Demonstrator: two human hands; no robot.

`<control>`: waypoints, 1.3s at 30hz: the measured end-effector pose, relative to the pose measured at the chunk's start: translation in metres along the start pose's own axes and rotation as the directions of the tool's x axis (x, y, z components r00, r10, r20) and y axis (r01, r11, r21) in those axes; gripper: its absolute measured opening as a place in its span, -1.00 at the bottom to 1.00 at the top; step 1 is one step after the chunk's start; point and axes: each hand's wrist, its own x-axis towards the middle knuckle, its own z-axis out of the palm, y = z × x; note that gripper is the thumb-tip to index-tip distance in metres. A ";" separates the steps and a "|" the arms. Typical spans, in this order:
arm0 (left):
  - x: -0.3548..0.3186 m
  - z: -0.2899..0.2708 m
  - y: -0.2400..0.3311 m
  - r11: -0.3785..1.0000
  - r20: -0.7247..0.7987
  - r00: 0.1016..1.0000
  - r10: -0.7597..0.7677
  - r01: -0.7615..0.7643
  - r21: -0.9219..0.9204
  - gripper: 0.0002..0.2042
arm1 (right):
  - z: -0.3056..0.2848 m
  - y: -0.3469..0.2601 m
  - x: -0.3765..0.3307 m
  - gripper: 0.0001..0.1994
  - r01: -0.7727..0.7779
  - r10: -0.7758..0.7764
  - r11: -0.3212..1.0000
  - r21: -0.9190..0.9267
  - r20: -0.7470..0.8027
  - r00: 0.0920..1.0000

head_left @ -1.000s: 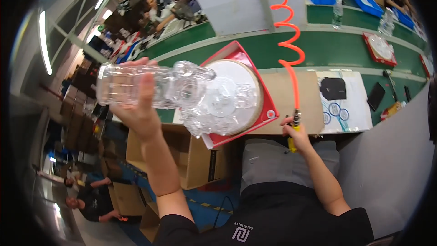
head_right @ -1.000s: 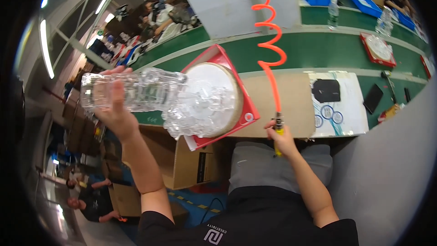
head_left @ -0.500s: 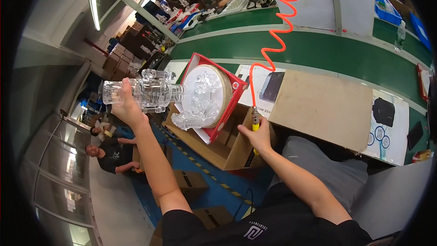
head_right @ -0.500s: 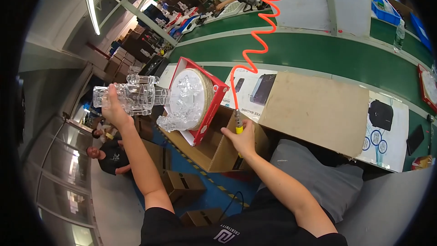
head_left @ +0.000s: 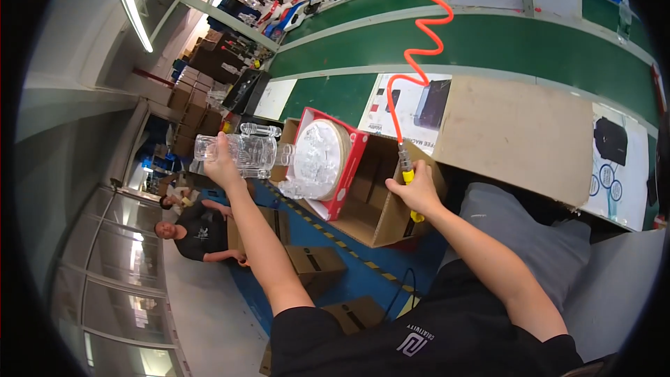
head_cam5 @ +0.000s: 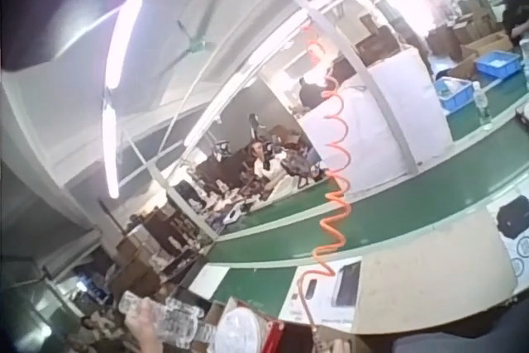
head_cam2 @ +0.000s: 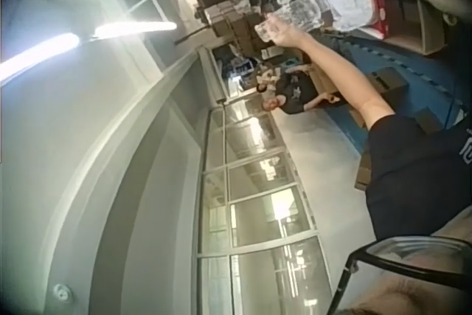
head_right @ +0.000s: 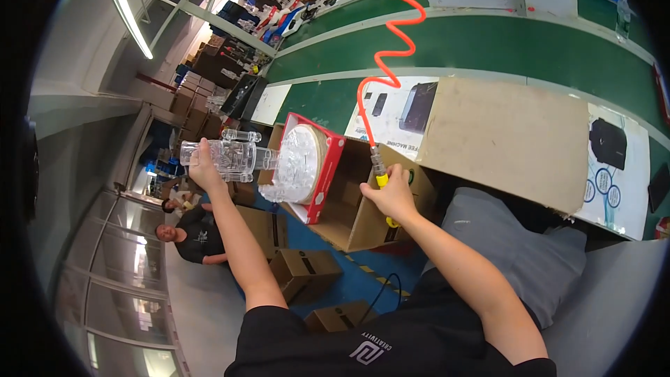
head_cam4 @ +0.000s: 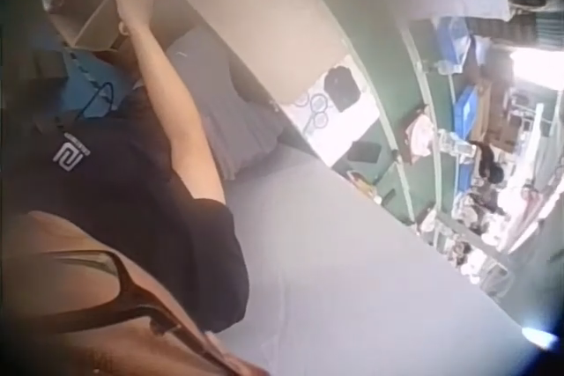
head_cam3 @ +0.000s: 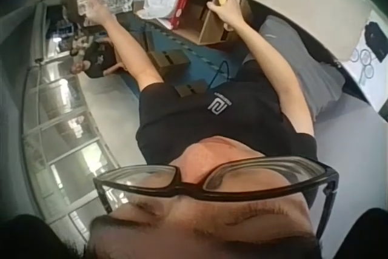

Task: The recorder uses an air duster gun to clean a large glass centerpiece before packing it into a cardboard box on an assembly line.

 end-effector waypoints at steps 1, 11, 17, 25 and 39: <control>-0.005 -0.004 -0.007 0.998 -0.042 0.998 -0.053 0.054 0.019 -0.83 | 0.001 -0.002 -0.003 -0.33 -0.005 0.005 1.000 0.003 0.009 1.000; 0.021 -0.030 -0.017 0.934 -0.124 0.992 -0.021 0.064 0.351 -0.68 | 0.001 -0.005 -0.008 -0.34 0.023 -0.023 0.999 -0.043 -0.020 1.000; -0.003 0.011 -0.058 0.873 -0.120 0.988 0.095 -0.024 0.488 -0.36 | -0.006 -0.008 -0.009 -0.34 -0.011 0.012 1.000 -0.016 0.055 0.998; -0.035 0.046 -0.117 0.508 -0.020 0.979 -0.204 0.123 0.853 -0.19 | -0.002 -0.003 -0.007 -0.33 0.019 -0.015 0.996 -0.085 0.053 0.999; -0.059 0.070 -0.246 0.676 -0.086 0.857 -0.508 0.459 0.577 -0.36 | 0.004 -0.005 -0.003 -0.33 -0.051 0.053 0.998 -0.028 0.087 0.995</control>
